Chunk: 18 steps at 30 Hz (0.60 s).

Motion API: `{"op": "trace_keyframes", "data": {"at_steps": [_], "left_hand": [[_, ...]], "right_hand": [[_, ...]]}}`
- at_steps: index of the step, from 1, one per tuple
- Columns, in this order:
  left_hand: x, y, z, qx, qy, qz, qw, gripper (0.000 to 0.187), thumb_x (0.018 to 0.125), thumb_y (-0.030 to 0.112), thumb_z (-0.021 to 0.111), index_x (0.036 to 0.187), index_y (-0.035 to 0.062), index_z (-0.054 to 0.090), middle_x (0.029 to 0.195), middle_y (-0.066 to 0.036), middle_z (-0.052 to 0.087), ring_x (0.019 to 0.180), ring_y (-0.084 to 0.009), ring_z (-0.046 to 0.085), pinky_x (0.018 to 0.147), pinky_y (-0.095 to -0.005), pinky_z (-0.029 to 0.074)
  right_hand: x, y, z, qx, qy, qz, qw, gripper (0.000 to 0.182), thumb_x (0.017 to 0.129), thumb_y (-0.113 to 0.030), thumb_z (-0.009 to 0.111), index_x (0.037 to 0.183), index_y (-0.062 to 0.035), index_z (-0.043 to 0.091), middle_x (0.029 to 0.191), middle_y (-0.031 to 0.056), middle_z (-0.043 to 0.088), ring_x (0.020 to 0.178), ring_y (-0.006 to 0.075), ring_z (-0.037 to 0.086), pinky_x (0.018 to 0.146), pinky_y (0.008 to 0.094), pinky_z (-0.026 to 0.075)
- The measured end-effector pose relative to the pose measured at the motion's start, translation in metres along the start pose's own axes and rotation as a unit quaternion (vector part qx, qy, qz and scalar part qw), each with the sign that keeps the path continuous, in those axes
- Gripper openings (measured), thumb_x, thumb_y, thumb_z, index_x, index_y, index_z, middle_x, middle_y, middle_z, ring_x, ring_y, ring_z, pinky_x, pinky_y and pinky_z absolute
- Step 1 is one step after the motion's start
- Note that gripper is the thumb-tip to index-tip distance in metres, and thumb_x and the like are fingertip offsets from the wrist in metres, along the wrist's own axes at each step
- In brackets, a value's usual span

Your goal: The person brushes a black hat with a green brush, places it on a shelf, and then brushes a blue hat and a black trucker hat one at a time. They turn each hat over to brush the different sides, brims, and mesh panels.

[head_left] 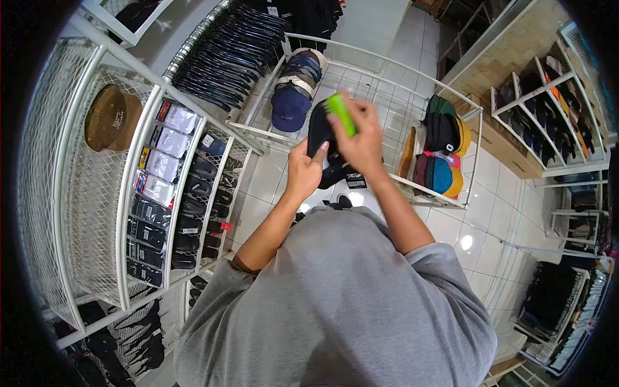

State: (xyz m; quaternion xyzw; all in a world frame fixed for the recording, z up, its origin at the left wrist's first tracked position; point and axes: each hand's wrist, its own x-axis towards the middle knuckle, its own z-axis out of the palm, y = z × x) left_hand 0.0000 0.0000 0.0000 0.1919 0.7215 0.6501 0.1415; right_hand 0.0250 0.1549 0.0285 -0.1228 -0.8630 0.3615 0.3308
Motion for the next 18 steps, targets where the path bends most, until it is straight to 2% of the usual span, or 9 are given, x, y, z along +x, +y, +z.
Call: {"op": "trace_keyframes", "data": {"at_steps": [3, 5, 7, 9, 10, 13, 15, 17, 18], "left_hand": [[0.014, 0.008, 0.008, -0.063, 0.02, 0.005, 0.998, 0.024, 0.098, 0.012, 0.065, 0.115, -0.0044, 0.068, 0.093, -0.005, 0.07, 0.079, -0.0051, 0.055, 0.066, -0.0243, 0.046], [0.008, 0.001, 0.013, -0.063, 0.026, 0.026, 0.997, 0.021, 0.097, 0.011, 0.066, 0.11, -0.0053, 0.068, 0.085, -0.007, 0.07, 0.073, -0.0059, 0.055, 0.063, -0.0277, 0.047], [0.007, -0.02, 0.007, 0.043, -0.004, 0.015, 0.999, 0.019, 0.097, 0.013, 0.065, 0.102, -0.0049, 0.066, 0.07, -0.011, 0.067, 0.057, -0.0103, 0.057, 0.055, -0.0325, 0.046], [0.012, -0.021, -0.002, 0.064, 0.009, 0.044, 0.997, 0.018, 0.097, 0.014, 0.065, 0.1, -0.0034, 0.065, 0.071, -0.01, 0.067, 0.055, -0.011, 0.056, 0.052, -0.0334, 0.044], [0.012, -0.013, -0.006, 0.033, -0.004, -0.052, 0.998, 0.017, 0.097, 0.015, 0.064, 0.102, -0.0012, 0.067, 0.071, -0.009, 0.068, 0.057, -0.0121, 0.058, 0.054, -0.0361, 0.045], [0.013, -0.015, -0.005, -0.09, 0.037, -0.059, 0.993, 0.019, 0.099, 0.012, 0.064, 0.112, -0.0018, 0.068, 0.096, -0.007, 0.072, 0.086, -0.0129, 0.065, 0.078, -0.03, 0.05], [0.019, -0.022, -0.007, -0.181, 0.141, -0.084, 0.97, 0.023, 0.099, 0.008, 0.064, 0.119, -0.0023, 0.066, 0.113, -0.008, 0.071, 0.1, -0.0147, 0.064, 0.089, -0.0288, 0.049], [0.026, -0.012, -0.024, -0.409, 0.143, -0.169, 0.885, 0.026, 0.103, 0.014, 0.057, 0.124, -0.002, 0.061, 0.117, -0.013, 0.07, 0.107, -0.0228, 0.067, 0.1, -0.0378, 0.052], [0.03, -0.025, -0.033, -0.484, 0.126, -0.215, 0.839, 0.026, 0.105, 0.016, 0.055, 0.123, -0.0017, 0.061, 0.115, -0.013, 0.07, 0.107, -0.0242, 0.067, 0.1, -0.0396, 0.052]], "right_hand": [[0.032, 0.04, -0.003, -0.041, 0.043, 0.109, 0.992, 0.05, 0.09, -0.034, 0.072, 0.136, -0.0173, 0.065, 0.105, 0.0184, 0.062, 0.097, 0.0337, 0.064, 0.084, 0.0428, 0.052], [0.013, 0.022, 0.004, -0.044, 0.089, 0.032, 0.995, 0.051, 0.087, -0.031, 0.076, 0.135, -0.0185, 0.066, 0.105, 0.0181, 0.061, 0.095, 0.0333, 0.063, 0.083, 0.0416, 0.052], [-0.005, -0.021, 0.005, -0.005, 0.042, -0.022, 0.999, 0.053, 0.086, -0.03, 0.078, 0.136, -0.0173, 0.066, 0.106, 0.0175, 0.061, 0.093, 0.0297, 0.062, 0.083, 0.0389, 0.051], [-0.007, -0.025, 0.003, 0.013, 0.002, -0.079, 0.997, 0.053, 0.086, -0.027, 0.078, 0.136, -0.018, 0.066, 0.108, 0.017, 0.062, 0.091, 0.0309, 0.062, 0.084, 0.0389, 0.051], [-0.003, -0.014, 0.002, -0.006, 0.004, -0.048, 0.999, 0.052, 0.087, -0.027, 0.077, 0.137, -0.018, 0.065, 0.108, 0.0181, 0.063, 0.093, 0.0322, 0.063, 0.084, 0.0399, 0.051], [0.008, 0.063, -0.005, -0.071, -0.033, 0.071, 0.994, 0.052, 0.096, -0.038, 0.065, 0.141, -0.013, 0.06, 0.117, 0.0244, 0.063, 0.108, 0.0388, 0.062, 0.096, 0.0441, 0.048], [0.017, 0.066, -0.034, -0.065, 0.062, 0.112, 0.99, 0.051, 0.102, -0.035, 0.057, 0.145, -0.0074, 0.054, 0.119, 0.0251, 0.063, 0.112, 0.0379, 0.061, 0.099, 0.0428, 0.046], [0.022, 0.076, -0.052, 0.013, 0.179, 0.074, 0.981, 0.052, 0.106, -0.033, 0.051, 0.145, 0.0022, 0.049, 0.122, 0.0223, 0.064, 0.112, 0.0317, 0.061, 0.099, 0.0392, 0.045], [0.02, 0.078, -0.06, 0.098, 0.173, 0.12, 0.973, 0.052, 0.106, -0.033, 0.051, 0.144, 0.0032, 0.049, 0.123, 0.0201, 0.064, 0.111, 0.028, 0.061, 0.099, 0.037, 0.045]]}}
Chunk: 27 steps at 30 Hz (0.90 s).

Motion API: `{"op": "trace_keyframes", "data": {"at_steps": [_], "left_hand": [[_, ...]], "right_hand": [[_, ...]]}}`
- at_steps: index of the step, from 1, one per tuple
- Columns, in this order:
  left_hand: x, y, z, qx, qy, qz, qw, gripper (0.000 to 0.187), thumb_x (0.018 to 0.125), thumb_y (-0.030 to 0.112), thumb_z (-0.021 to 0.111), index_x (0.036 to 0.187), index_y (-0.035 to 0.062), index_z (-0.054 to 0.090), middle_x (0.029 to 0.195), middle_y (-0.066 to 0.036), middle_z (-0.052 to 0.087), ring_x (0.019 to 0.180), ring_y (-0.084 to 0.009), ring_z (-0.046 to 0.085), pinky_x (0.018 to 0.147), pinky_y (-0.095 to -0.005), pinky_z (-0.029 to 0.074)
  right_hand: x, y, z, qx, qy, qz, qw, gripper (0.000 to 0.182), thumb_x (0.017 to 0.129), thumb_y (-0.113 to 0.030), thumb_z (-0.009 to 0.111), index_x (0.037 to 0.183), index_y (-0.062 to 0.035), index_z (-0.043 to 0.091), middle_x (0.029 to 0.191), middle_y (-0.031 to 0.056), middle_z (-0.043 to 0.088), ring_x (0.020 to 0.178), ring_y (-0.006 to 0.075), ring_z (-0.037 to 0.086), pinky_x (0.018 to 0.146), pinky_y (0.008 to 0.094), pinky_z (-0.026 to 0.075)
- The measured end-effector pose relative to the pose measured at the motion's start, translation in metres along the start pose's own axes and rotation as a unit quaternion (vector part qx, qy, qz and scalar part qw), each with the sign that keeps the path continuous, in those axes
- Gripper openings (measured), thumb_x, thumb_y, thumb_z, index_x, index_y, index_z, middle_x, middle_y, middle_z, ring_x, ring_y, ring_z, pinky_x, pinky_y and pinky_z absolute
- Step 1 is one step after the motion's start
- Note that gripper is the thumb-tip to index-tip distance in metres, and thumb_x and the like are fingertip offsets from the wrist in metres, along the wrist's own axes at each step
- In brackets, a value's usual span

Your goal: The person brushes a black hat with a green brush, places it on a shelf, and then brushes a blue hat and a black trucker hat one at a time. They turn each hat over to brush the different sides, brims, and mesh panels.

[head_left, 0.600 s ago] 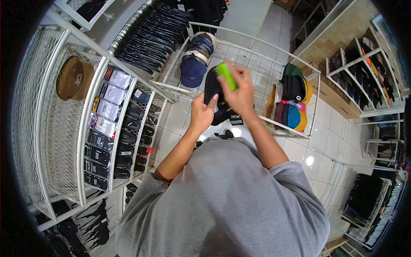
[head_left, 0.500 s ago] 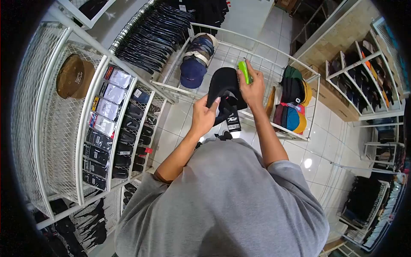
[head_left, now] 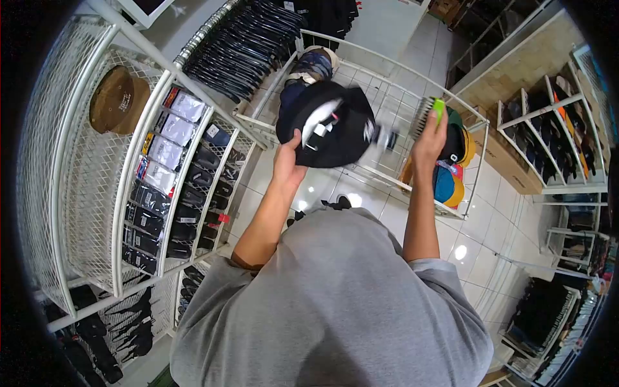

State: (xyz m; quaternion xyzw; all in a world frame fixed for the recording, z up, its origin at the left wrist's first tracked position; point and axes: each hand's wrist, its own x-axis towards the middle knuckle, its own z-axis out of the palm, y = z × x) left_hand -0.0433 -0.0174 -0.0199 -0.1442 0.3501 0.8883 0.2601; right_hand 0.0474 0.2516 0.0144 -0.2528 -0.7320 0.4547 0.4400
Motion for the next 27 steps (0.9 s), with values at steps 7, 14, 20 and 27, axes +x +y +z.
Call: {"op": "trace_keyframes", "data": {"at_steps": [7, 14, 20, 27], "left_hand": [[0.018, -0.028, -0.013, -0.169, -0.072, -0.105, 0.977, 0.03, 0.107, 0.024, 0.05, 0.119, 0.0, 0.063, 0.112, -0.014, 0.071, 0.107, -0.0262, 0.068, 0.104, -0.0417, 0.052], [0.013, -0.039, -0.016, -0.096, -0.053, -0.105, 0.988, 0.041, 0.107, 0.029, 0.048, 0.138, 0.0031, 0.054, 0.135, -0.014, 0.061, 0.125, -0.0255, 0.059, 0.114, -0.0382, 0.041], [0.003, -0.001, -0.013, 0.293, 0.023, 0.214, 0.931, 0.082, 0.091, 0.036, 0.072, 0.156, 0.0047, 0.033, 0.159, -0.022, 0.034, 0.148, -0.0365, 0.032, 0.121, -0.0411, 0.024], [-0.022, 0.022, 0.038, 0.577, -0.172, 0.228, 0.765, 0.043, 0.084, 0.032, 0.08, 0.104, -0.0057, 0.073, 0.09, -0.019, 0.075, 0.079, -0.0281, 0.073, 0.077, -0.0367, 0.055]], "right_hand": [[-0.027, -0.028, 0.018, 0.133, -0.085, 0.138, 0.978, 0.067, 0.088, -0.034, 0.08, 0.137, 0.0023, 0.051, 0.115, 0.0125, 0.064, 0.101, 0.0189, 0.061, 0.09, 0.0331, 0.05], [-0.032, -0.009, 0.046, 0.12, -0.144, 0.125, 0.974, 0.076, 0.072, -0.016, 0.084, 0.136, 0.0041, 0.05, 0.113, 0.0126, 0.065, 0.1, 0.0205, 0.063, 0.092, 0.0325, 0.05], [0.008, -0.019, 0.025, 0.045, -0.28, 0.061, 0.957, 0.072, 0.072, -0.01, 0.077, 0.138, 0.0017, 0.051, 0.117, 0.0129, 0.065, 0.105, 0.0216, 0.063, 0.094, 0.0319, 0.05], [0.02, -0.053, 0.027, 0.155, -0.52, 0.004, 0.84, 0.072, 0.071, -0.008, 0.075, 0.14, -0.0057, 0.056, 0.122, 0.0044, 0.063, 0.118, 0.0179, 0.055, 0.106, 0.0283, 0.039]]}}
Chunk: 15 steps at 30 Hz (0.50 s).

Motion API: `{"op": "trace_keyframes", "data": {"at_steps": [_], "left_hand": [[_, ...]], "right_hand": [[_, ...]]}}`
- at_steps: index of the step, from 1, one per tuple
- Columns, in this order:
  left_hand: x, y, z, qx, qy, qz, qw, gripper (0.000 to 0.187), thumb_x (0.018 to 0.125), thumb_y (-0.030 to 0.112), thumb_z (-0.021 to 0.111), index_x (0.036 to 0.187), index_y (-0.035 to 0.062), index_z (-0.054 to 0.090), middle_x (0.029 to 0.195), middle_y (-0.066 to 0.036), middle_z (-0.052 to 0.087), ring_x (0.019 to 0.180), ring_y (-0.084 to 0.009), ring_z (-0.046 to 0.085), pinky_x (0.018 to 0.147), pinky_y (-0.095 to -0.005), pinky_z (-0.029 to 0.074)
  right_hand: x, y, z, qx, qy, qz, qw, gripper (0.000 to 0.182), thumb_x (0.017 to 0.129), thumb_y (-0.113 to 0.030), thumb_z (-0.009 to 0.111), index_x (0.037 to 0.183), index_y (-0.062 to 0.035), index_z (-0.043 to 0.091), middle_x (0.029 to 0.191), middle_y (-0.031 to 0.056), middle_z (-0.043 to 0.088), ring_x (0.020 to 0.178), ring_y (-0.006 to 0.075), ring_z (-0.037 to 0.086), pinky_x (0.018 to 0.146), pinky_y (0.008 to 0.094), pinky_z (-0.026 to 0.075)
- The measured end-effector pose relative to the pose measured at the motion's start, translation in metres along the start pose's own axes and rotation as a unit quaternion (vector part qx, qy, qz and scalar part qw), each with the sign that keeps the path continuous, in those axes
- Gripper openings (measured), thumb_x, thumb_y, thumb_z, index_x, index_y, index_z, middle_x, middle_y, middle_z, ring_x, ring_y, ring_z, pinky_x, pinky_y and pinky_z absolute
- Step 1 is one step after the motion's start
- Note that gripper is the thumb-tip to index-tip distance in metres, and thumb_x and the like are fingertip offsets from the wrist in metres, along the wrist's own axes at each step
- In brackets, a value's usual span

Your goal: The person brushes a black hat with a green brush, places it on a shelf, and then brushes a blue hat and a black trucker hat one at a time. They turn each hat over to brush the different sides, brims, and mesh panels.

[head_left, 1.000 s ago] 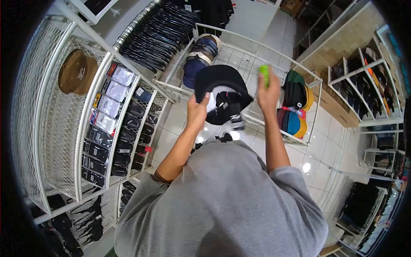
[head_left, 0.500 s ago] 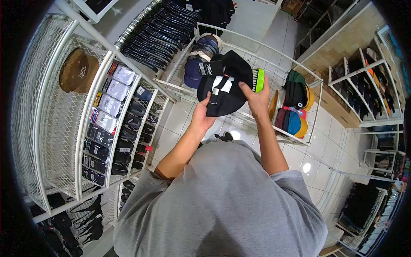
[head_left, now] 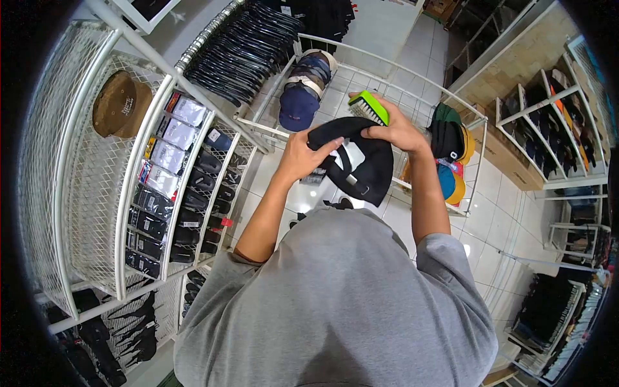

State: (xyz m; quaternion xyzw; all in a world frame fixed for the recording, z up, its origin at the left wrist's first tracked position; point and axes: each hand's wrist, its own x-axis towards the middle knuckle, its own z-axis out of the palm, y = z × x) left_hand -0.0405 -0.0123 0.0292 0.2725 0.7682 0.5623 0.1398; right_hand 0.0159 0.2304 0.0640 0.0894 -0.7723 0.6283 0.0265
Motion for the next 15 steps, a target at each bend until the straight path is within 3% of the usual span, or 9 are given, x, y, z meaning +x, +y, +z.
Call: {"op": "trace_keyframes", "data": {"at_steps": [2, 4, 5, 6, 8, 9, 12, 14, 15], "left_hand": [[0.001, -0.019, 0.006, 0.009, 0.033, -0.027, 0.999, 0.038, 0.086, 0.031, 0.078, 0.095, -0.0059, 0.074, 0.08, -0.018, 0.074, 0.074, -0.0287, 0.073, 0.073, -0.0385, 0.055], [-0.005, -0.01, 0.006, 0.041, 0.044, -0.049, 0.997, 0.038, 0.086, 0.031, 0.077, 0.092, -0.0062, 0.074, 0.078, -0.019, 0.074, 0.073, -0.0292, 0.073, 0.072, -0.0393, 0.055], [-0.005, -0.007, 0.006, 0.073, 0.06, -0.068, 0.993, 0.038, 0.087, 0.031, 0.076, 0.089, -0.0064, 0.074, 0.077, -0.021, 0.073, 0.071, -0.0297, 0.073, 0.07, -0.0401, 0.054], [-0.003, -0.015, 0.007, 0.072, 0.061, -0.069, 0.993, 0.038, 0.087, 0.031, 0.076, 0.089, -0.0064, 0.074, 0.077, -0.021, 0.073, 0.071, -0.0297, 0.073, 0.07, -0.0401, 0.054], [-0.003, -0.041, 0.007, 0.062, 0.061, -0.103, 0.991, 0.037, 0.086, 0.03, 0.074, 0.085, -0.0074, 0.073, 0.073, -0.023, 0.071, 0.067, -0.0322, 0.071, 0.066, -0.0418, 0.053], [-0.004, -0.043, 0.009, 0.049, 0.08, -0.095, 0.991, 0.037, 0.085, 0.029, 0.073, 0.078, -0.0077, 0.071, 0.067, -0.024, 0.068, 0.064, -0.0352, 0.07, 0.064, -0.0437, 0.052], [-0.004, -0.053, 0.016, 0.085, 0.078, -0.106, 0.988, 0.038, 0.083, 0.028, 0.074, 0.073, -0.0083, 0.067, 0.065, -0.025, 0.066, 0.063, -0.0381, 0.069, 0.063, -0.0454, 0.051], [-0.006, -0.03, 0.021, 0.09, 0.067, -0.098, 0.989, 0.04, 0.082, 0.027, 0.073, 0.069, -0.0093, 0.063, 0.063, -0.027, 0.063, 0.062, -0.0406, 0.067, 0.061, -0.0469, 0.05], [-0.007, -0.024, 0.023, 0.122, 0.052, -0.1, 0.986, 0.039, 0.082, 0.026, 0.073, 0.069, -0.0093, 0.063, 0.062, -0.027, 0.063, 0.061, -0.041, 0.067, 0.061, -0.0471, 0.05]], "right_hand": [[0.004, 0.009, 0.001, 0.002, 0.015, 0.006, 1.0, 0.071, 0.072, -0.008, 0.075, 0.141, -0.0061, 0.056, 0.12, 0.0055, 0.063, 0.116, 0.0179, 0.056, 0.104, 0.029, 0.04], [0.005, 0.01, 0.007, -0.045, 0.117, 0.089, 0.988, 0.075, 0.072, -0.013, 0.079, 0.141, 0.0016, 0.053, 0.125, 0.0133, 0.065, 0.115, 0.0228, 0.06, 0.103, 0.0331, 0.044], [0.0, 0.009, 0.01, -0.17, 0.189, 0.085, 0.963, 0.071, 0.08, -0.018, 0.073, 0.142, 0.0051, 0.05, 0.127, 0.0214, 0.064, 0.118, 0.0307, 0.062, 0.104, 0.0371, 0.045], [-0.005, 0.002, 0.011, -0.171, 0.187, 0.085, 0.964, 0.071, 0.08, -0.018, 0.073, 0.142, 0.0051, 0.05, 0.127, 0.0214, 0.064, 0.118, 0.0307, 0.062, 0.104, 0.0371, 0.045], [-0.01, -0.009, 0.016, -0.156, 0.333, 0.05, 0.928, 0.065, 0.086, -0.02, 0.064, 0.144, 0.0057, 0.047, 0.128, 0.0289, 0.061, 0.121, 0.0383, 0.06, 0.105, 0.0405, 0.044], [-0.015, -0.015, 0.022, -0.188, 0.325, 0.002, 0.927, 0.063, 0.091, -0.019, 0.058, 0.147, 0.006, 0.043, 0.129, 0.0312, 0.059, 0.121, 0.0412, 0.059, 0.106, 0.0423, 0.043], [-0.017, -0.023, 0.065, -0.207, 0.31, -0.028, 0.928, 0.067, 0.09, -0.019, 0.061, 0.149, 0.0057, 0.041, 0.13, 0.0306, 0.059, 0.12, 0.0415, 0.058, 0.105, 0.0436, 0.042], [-0.01, -0.015, 0.089, -0.269, 0.301, -0.011, 0.915, 0.072, 0.086, -0.023, 0.072, 0.146, 0.0051, 0.044, 0.124, 0.0311, 0.061, 0.115, 0.0411, 0.061, 0.102, 0.0447, 0.045], [-0.008, -0.008, 0.094, -0.22, 0.286, 0.02, 0.932, 0.07, 0.085, -0.025, 0.076, 0.142, 0.0034, 0.048, 0.119, 0.0274, 0.065, 0.109, 0.0366, 0.064, 0.097, 0.0421, 0.049]]}}
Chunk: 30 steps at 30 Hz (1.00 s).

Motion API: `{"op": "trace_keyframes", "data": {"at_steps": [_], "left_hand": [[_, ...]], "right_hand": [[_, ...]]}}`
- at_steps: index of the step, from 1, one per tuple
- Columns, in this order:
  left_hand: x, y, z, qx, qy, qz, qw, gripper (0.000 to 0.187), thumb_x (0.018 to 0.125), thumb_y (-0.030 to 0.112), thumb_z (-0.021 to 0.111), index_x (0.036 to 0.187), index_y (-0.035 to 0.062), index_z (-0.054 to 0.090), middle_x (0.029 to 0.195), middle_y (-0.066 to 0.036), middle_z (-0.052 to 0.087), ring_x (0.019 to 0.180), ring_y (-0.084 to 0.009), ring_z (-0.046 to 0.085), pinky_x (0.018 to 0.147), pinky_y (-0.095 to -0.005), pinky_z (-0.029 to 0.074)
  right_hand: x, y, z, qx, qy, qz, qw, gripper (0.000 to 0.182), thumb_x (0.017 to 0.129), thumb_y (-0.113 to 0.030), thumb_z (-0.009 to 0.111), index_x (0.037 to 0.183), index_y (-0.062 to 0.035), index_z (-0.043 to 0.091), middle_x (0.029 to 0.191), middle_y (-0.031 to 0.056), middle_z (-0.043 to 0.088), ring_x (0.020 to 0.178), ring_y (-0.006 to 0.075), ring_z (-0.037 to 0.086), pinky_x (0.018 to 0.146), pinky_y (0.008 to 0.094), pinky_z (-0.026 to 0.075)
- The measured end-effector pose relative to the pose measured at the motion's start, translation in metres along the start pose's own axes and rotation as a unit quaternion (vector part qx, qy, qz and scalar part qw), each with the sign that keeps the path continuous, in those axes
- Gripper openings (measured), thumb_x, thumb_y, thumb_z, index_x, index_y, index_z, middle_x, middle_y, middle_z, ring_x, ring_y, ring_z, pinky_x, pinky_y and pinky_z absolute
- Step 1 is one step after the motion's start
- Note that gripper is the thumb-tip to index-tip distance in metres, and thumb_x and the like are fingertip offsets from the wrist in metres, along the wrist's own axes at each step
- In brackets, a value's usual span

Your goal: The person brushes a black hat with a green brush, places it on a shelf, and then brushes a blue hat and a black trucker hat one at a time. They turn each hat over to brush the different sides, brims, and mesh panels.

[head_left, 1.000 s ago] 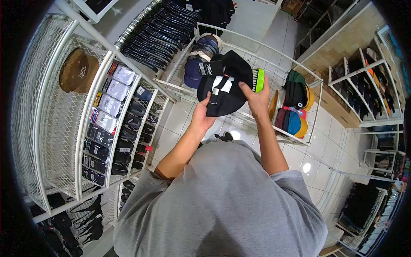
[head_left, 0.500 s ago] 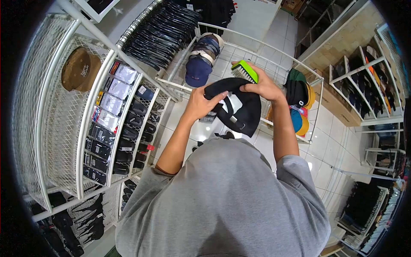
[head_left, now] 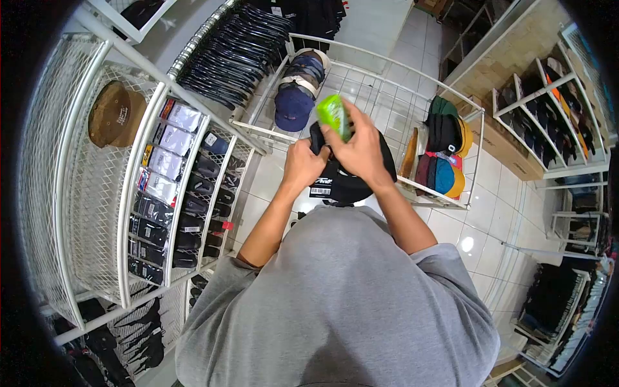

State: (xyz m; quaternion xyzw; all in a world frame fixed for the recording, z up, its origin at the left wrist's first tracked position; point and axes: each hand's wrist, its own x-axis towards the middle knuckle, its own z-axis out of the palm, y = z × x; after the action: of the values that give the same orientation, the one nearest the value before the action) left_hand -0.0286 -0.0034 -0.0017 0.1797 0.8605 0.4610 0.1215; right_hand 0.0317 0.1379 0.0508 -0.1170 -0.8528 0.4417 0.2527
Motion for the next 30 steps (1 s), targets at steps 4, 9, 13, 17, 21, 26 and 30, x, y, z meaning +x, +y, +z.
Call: {"op": "trace_keyframes", "data": {"at_steps": [4, 9, 13, 17, 21, 26, 30], "left_hand": [[-0.007, 0.004, -0.006, -0.009, 0.002, 0.016, 1.0, 0.033, 0.085, 0.024, 0.069, 0.072, -0.0065, 0.065, 0.062, -0.025, 0.062, 0.061, -0.0406, 0.067, 0.06, -0.0471, 0.049], [-0.012, 0.008, -0.003, -0.045, 0.071, 0.041, 0.996, 0.031, 0.089, 0.023, 0.067, 0.077, -0.0054, 0.068, 0.058, -0.021, 0.061, 0.056, -0.0362, 0.065, 0.056, -0.0449, 0.047], [-0.017, 0.024, -0.008, -0.038, 0.022, 0.034, 0.998, 0.027, 0.09, 0.022, 0.066, 0.08, -0.003, 0.069, 0.055, -0.018, 0.059, 0.05, -0.0313, 0.062, 0.054, -0.0434, 0.045], [-0.016, 0.018, -0.013, -0.067, 0.052, 0.033, 0.996, 0.025, 0.09, 0.022, 0.065, 0.082, -0.0018, 0.07, 0.056, -0.019, 0.06, 0.051, -0.0315, 0.063, 0.055, -0.0423, 0.046], [-0.019, 0.03, -0.009, -0.01, 0.03, 0.052, 0.998, 0.025, 0.089, 0.022, 0.066, 0.084, -0.0024, 0.07, 0.06, -0.022, 0.062, 0.054, -0.0362, 0.063, 0.056, -0.0451, 0.047], [-0.017, 0.022, -0.016, -0.063, 0.091, 0.038, 0.993, 0.023, 0.09, 0.019, 0.064, 0.089, -0.0026, 0.071, 0.07, -0.025, 0.067, 0.067, -0.0388, 0.07, 0.062, -0.0435, 0.051], [-0.018, 0.026, -0.011, -0.02, 0.089, 0.064, 0.994, 0.021, 0.09, 0.019, 0.065, 0.092, -0.001, 0.072, 0.071, -0.024, 0.067, 0.067, -0.0406, 0.069, 0.062, -0.0456, 0.051]], "right_hand": [[0.012, 0.03, -0.003, -0.021, 0.04, 0.072, 0.996, 0.07, 0.075, -0.032, 0.087, 0.127, 0.0042, 0.057, 0.107, 0.0211, 0.07, 0.09, 0.0319, 0.071, 0.079, 0.0405, 0.057], [0.014, 0.019, -0.029, -0.06, 0.043, 0.134, 0.988, 0.077, 0.07, -0.039, 0.089, 0.126, 0.0028, 0.057, 0.107, 0.0202, 0.071, 0.089, 0.0281, 0.073, 0.078, 0.0405, 0.057], [0.012, 0.028, -0.011, -0.014, 0.005, 0.086, 0.996, 0.084, 0.067, -0.043, 0.09, 0.129, 0.0009, 0.055, 0.102, 0.0191, 0.07, 0.085, 0.0268, 0.072, 0.077, 0.0399, 0.057], [0.022, 0.056, -0.029, -0.167, 0.104, 0.101, 0.975, 0.079, 0.065, -0.04, 0.091, 0.12, 0.0032, 0.054, 0.098, 0.0227, 0.068, 0.085, 0.0375, 0.07, 0.076, 0.0432, 0.056], [0.009, 0.021, -0.018, 0.008, 0.018, 0.136, 0.991, 0.086, 0.063, -0.047, 0.092, 0.117, 0.0038, 0.05, 0.083, 0.0182, 0.065, 0.072, 0.0329, 0.067, 0.07, 0.0422, 0.055], [0.026, 0.076, -0.037, -0.144, 0.111, 0.18, 0.967, 0.085, 0.063, -0.049, 0.091, 0.115, 0.0044, 0.049, 0.082, 0.0188, 0.065, 0.074, 0.035, 0.067, 0.07, 0.0444, 0.054], [0.015, 0.019, -0.04, -0.066, 0.083, 0.153, 0.983, 0.085, 0.062, -0.049, 0.091, 0.114, 0.0046, 0.049, 0.081, 0.0182, 0.064, 0.072, 0.0338, 0.066, 0.067, 0.0421, 0.053]]}}
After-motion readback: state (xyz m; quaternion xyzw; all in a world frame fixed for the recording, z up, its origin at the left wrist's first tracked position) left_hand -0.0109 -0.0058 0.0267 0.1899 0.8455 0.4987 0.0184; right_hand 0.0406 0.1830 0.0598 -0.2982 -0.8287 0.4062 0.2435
